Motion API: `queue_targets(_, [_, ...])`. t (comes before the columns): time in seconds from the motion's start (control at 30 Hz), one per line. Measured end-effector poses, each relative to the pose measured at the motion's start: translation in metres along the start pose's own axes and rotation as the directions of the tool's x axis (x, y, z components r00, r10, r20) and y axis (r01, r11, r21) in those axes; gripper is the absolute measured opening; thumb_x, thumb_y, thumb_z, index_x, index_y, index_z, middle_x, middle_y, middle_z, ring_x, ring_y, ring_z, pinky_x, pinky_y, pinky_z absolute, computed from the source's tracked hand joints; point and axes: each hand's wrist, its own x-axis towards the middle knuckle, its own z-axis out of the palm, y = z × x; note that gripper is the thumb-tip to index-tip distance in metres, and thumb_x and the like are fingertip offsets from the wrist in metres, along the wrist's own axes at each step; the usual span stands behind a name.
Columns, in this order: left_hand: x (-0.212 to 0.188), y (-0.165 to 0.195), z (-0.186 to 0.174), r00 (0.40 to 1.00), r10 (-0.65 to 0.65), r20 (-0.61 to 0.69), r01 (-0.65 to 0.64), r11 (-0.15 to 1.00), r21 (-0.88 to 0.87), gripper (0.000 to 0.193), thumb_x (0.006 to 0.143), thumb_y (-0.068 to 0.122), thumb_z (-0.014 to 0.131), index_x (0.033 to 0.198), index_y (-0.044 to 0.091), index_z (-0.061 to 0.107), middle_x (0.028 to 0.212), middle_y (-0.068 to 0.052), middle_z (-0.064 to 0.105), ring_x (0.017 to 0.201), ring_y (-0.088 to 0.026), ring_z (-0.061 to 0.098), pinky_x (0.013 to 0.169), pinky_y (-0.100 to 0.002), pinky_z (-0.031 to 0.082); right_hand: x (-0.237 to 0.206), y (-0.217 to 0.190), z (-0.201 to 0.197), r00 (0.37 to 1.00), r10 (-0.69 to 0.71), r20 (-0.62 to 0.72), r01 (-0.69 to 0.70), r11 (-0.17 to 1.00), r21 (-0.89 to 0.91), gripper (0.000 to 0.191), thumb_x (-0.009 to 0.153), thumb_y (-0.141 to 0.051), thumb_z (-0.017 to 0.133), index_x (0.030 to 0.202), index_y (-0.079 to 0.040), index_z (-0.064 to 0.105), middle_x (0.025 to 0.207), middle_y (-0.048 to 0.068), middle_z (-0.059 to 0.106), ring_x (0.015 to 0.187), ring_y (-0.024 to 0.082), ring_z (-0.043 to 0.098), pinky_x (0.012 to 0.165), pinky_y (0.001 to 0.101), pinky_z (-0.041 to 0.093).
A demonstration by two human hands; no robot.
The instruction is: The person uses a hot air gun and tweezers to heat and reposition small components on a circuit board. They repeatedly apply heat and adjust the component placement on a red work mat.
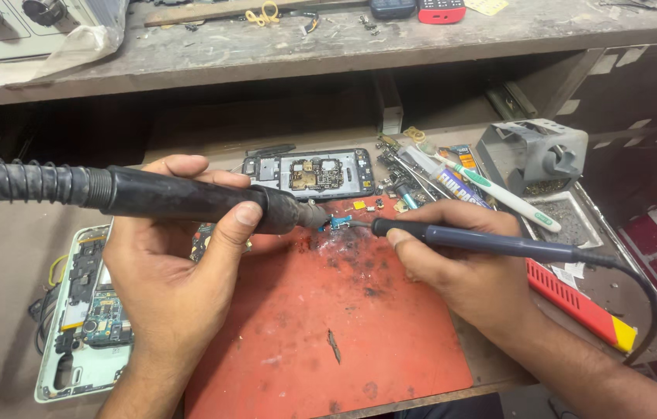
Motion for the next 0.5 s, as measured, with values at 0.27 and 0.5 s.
queue_targets(0.27, [0.0002, 0.0026, 0.001, 1.0, -0.011, 0.0, 0.011, 1.0, -0.018, 0.047, 0.096, -0.009, 0.075, 0.135, 0.0, 0.05, 0.119, -0.015, 0.071, 0.116, -0.019, 0.07, 0.106, -0.035, 0.061, 0.0, 0.0006, -0.0003, 0.996, -0.077, -0.036, 0.071, 0.986, -0.15, 0.009, 0.082, -0.007, 0.077, 0.089, -0.001, 0.078, 0.064, -0.002, 0.068, 0.055, 0.001, 0.057, 0.047, 0.0188, 0.045])
queue_targets(0.5, [0.0017, 0.0087, 0.0033, 0.986, -0.157, -0.045, 0.153, 0.985, -0.085, 0.045, 0.087, -0.007, 0.073, 0.126, 0.001, 0.051, 0.112, -0.012, 0.071, 0.108, -0.018, 0.071, 0.087, -0.035, 0.063, 0.0004, 0.0003, -0.0005, 0.995, -0.09, -0.034, 0.083, 0.983, -0.162, 0.01, 0.082, -0.007, 0.077, 0.089, -0.001, 0.077, 0.065, -0.002, 0.069, 0.057, 0.001, 0.059, 0.049, 0.0182, 0.046])
